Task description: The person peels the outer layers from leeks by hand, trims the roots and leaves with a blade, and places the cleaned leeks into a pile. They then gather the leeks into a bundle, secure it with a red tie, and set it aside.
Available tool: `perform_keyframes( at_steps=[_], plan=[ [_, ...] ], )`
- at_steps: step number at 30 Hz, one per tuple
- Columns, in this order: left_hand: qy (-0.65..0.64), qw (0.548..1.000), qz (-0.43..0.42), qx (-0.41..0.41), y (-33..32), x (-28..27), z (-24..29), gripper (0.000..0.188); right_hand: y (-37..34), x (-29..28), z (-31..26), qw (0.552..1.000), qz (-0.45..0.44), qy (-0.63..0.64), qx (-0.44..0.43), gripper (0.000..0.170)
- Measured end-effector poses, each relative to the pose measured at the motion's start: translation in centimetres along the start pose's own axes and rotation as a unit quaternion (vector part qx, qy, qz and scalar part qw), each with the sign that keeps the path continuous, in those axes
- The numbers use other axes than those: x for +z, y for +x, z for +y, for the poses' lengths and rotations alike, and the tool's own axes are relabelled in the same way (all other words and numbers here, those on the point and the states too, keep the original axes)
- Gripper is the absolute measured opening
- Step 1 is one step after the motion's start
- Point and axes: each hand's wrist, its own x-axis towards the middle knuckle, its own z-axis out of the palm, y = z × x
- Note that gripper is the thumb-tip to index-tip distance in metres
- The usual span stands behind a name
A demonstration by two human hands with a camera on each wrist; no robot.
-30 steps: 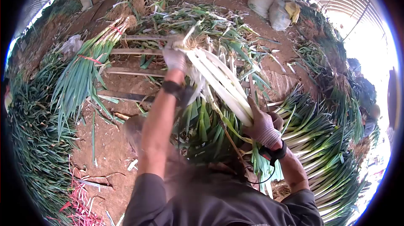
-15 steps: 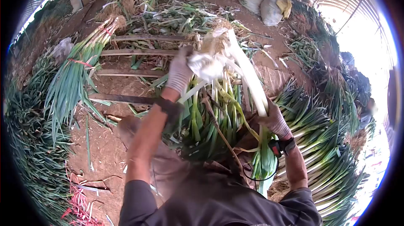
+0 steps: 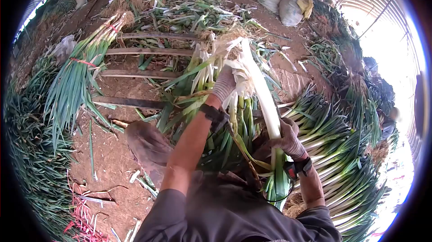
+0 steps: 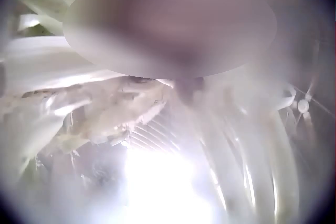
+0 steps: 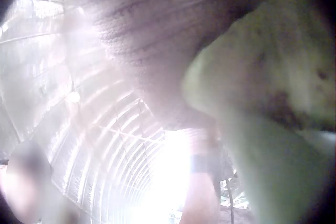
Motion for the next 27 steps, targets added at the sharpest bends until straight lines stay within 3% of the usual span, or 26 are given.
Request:
perform_keyframes(
  at_steps=[1, 2, 4, 5, 7, 9, 11, 13, 16, 18, 23, 25, 27],
  plan=[
    [-0.063, 0.998, 0.003, -0.009, 0.1, -0.5, -0.4, 0.022, 0.0, 0.2, -0.4, 0.992, -0.034, 0.115, 0.028, 0.078],
    [-0.197, 0.979, -0.005, -0.046, -0.1, -1.3, -0.6, 0.022, -0.1, 0.2, -0.1, 0.992, -0.06, 0.112, 0.018, 0.075],
    [-0.167, 0.98, 0.104, -0.028, 0.1, -1.0, -0.7, 0.021, -0.3, 0.6, -2.4, 0.993, -0.055, 0.1, 0.005, 0.078],
    [-0.149, 0.976, 0.158, -0.021, 0.2, -0.8, -0.8, 0.021, -0.5, 1.2, -1.5, 0.982, -0.073, 0.171, 0.015, 0.079],
    [-0.427, 0.879, 0.199, -0.076, 0.6, -0.2, 4.4, 0.022, -1.2, 0.7, -3.0, 0.996, -0.048, 0.08, 0.01, 0.079],
    [-0.226, 0.947, 0.226, -0.018, 1.4, 1.9, 12.9, 0.028, -1.7, -0.1, -4.1, 0.999, -0.024, 0.028, -0.016, 0.078],
    [-0.045, 0.964, 0.261, 0.015, 3.6, -1.9, 18.8, 0.026, -3.0, -0.5, -2.9, 0.996, -0.022, 0.082, -0.023, 0.08],
    [0.164, 0.938, 0.302, 0.049, 5.8, -9.1, 25.3, 0.024, -4.6, -1.0, -0.3, 0.98, -0.038, 0.197, 0.008, 0.084],
    [0.396, 0.862, 0.306, 0.088, 6.7, -14.2, 33.1, 0.021, -6.2, -2.4, 4.3, 0.977, 0.021, 0.194, 0.082, 0.085],
    [0.512, 0.827, 0.224, 0.067, 6.1, -11.6, 33.5, 0.021, -4.6, -3.3, 5.1, 0.97, 0.053, 0.216, 0.096, 0.083],
    [0.67, 0.734, -0.054, -0.1, -0.6, -1.4, 20.3, 0.066, -2.2, -3.8, 3.6, 0.961, 0.08, 0.256, 0.06, 0.077],
    [0.694, 0.704, -0.08, -0.126, -1.7, 0.7, 16.3, 0.087, -2.3, -3.8, 3.3, 0.968, 0.07, 0.236, 0.049, 0.08],
    [0.708, 0.692, -0.085, -0.114, -1.2, 1.6, 13.7, 0.093, -2.6, -3.5, 3.8, 0.981, 0.062, 0.181, 0.017, 0.084]
  ],
)
